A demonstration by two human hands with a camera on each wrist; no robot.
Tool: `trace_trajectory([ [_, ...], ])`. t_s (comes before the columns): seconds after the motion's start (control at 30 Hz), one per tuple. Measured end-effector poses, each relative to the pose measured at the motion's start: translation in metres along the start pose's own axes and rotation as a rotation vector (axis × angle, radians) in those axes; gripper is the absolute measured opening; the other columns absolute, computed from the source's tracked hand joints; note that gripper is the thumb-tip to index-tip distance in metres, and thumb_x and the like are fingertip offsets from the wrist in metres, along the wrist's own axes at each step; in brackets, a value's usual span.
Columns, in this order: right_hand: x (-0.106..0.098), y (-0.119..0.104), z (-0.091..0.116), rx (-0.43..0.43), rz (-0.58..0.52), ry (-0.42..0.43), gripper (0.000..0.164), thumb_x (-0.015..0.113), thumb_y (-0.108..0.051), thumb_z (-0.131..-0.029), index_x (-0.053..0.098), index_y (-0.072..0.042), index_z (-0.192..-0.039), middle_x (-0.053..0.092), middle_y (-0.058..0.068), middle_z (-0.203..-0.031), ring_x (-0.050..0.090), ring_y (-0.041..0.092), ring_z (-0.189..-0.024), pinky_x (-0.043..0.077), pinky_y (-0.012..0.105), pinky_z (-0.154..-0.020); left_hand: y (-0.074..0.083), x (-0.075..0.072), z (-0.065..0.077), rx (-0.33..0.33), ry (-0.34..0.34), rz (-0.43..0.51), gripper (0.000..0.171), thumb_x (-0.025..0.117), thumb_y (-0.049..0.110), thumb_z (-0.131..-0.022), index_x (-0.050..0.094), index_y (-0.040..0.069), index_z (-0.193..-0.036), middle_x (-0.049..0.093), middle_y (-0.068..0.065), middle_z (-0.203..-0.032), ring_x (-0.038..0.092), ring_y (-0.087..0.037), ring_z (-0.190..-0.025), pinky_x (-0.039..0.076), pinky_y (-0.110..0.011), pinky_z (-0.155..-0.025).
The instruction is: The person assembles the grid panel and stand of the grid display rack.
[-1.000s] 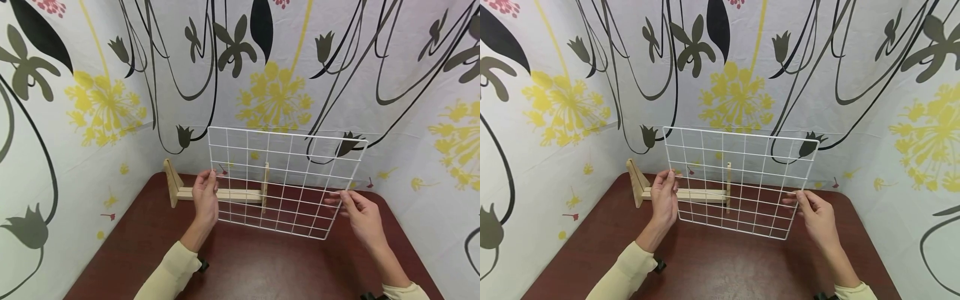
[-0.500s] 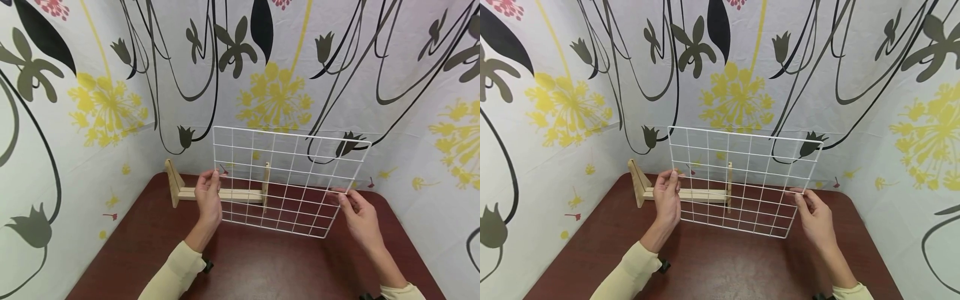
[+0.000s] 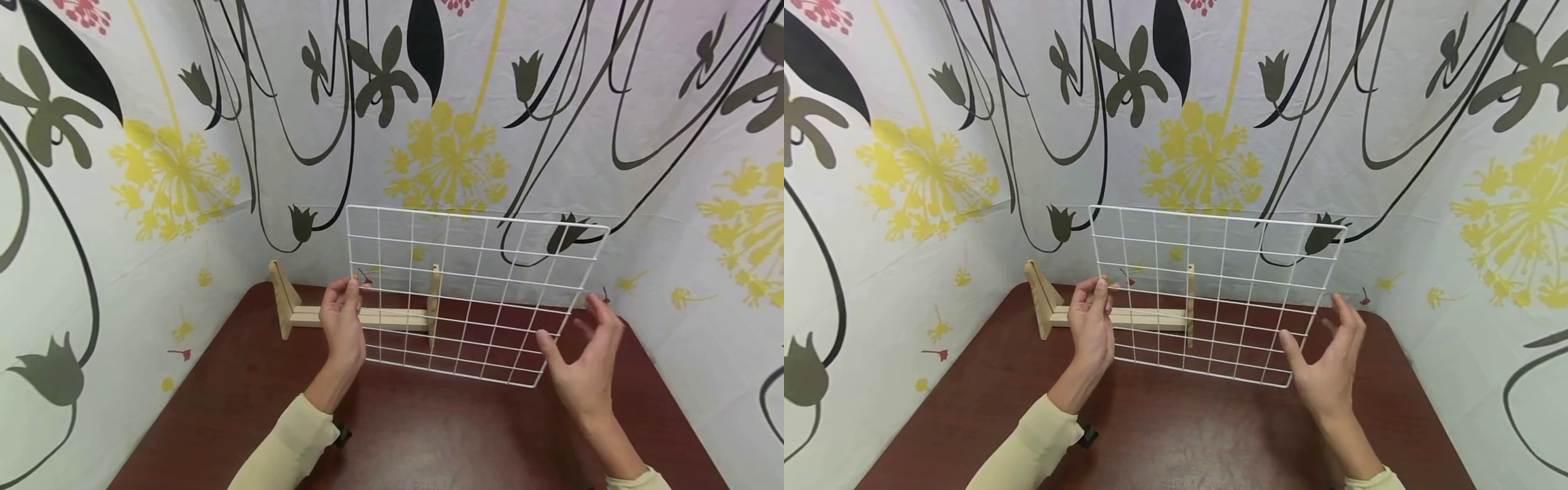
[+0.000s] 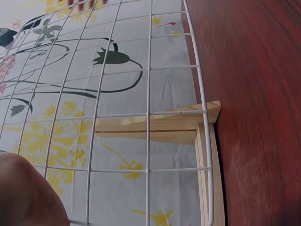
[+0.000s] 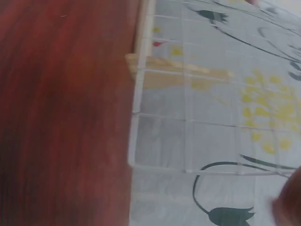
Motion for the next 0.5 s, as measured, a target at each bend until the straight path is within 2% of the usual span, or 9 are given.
trace_trajectory([
  [0.1,0.014,-0.014,0.001,-0.261,0.032,0.258,0.082,0.086,-0.045,-0.083,0.053,0.012,-0.133,0.05,0.032,-0.137,0.046,0.035,-0.132,0.038,0.023,-0.109,0.001,0.001,0.0,-0.004,-0.001,-0.002,0.004,0.067,0.009,-0.104,0.068,0.013,-0.104,0.075,0.004,-0.092,0.058,-0.007,-0.075,0.037,-0.02,-0.069],
  [0.13,0.018,-0.02,0.001,-0.33,0.039,0.319,0.083,0.085,-0.052,-0.083,0.055,0.013,-0.126,0.053,0.033,-0.132,0.048,0.038,-0.128,0.037,0.026,-0.109,0.001,0.002,0.001,-0.003,-0.002,-0.003,0.002,0.068,0.01,-0.104,0.068,0.012,-0.105,0.075,0.004,-0.092,0.057,-0.007,-0.074,0.037,-0.02,-0.07],
  [0.2,0.028,-0.028,0.001,-0.441,0.025,0.384,0.076,0.084,-0.053,-0.084,0.057,0.011,-0.116,0.056,0.031,-0.124,0.052,0.04,-0.121,0.038,0.03,-0.109,0.002,0.002,0.0,0.005,-0.005,-0.007,0.003,0.069,0.012,-0.104,0.068,0.011,-0.106,0.075,0.003,-0.093,0.056,-0.008,-0.075,0.037,-0.021,-0.07],
  [0.27,0.037,-0.036,0.002,-0.526,0.003,0.385,0.068,0.084,-0.047,-0.086,0.058,0.009,-0.112,0.057,0.029,-0.122,0.054,0.04,-0.12,0.039,0.034,-0.112,0.003,0.003,0.0,0.015,-0.003,-0.008,0.005,0.069,0.013,-0.104,0.067,0.01,-0.107,0.076,0.003,-0.093,0.056,-0.009,-0.076,0.037,-0.021,-0.07],
  [0.33,0.044,-0.042,0.001,-0.585,-0.019,0.346,0.062,0.084,-0.043,-0.088,0.059,0.008,-0.113,0.057,0.028,-0.123,0.055,0.04,-0.121,0.041,0.035,-0.115,0.003,0.004,0.0,0.022,0.0,-0.008,0.002,0.068,0.012,-0.104,0.068,0.011,-0.106,0.076,0.003,-0.093,0.06,-0.01,-0.077,0.038,-0.02,-0.07],
  [0.5,0.06,-0.063,0.0,-0.666,-0.043,0.228,0.049,0.081,-0.032,-0.094,0.064,0.005,-0.121,0.056,0.029,-0.131,0.056,0.039,-0.13,0.045,0.032,-0.118,0.003,0.006,0.001,0.014,-0.003,-0.006,0.006,0.066,0.009,-0.105,0.068,0.014,-0.103,0.076,0.005,-0.092,0.069,-0.011,-0.084,0.037,-0.022,-0.071],
])
Point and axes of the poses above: each hand's wrist, its own z-axis away from the middle knuckle, its own x-axis out of the palm, y = z × x, the point moved 1 cm from there along -z, towards the middle knuckle
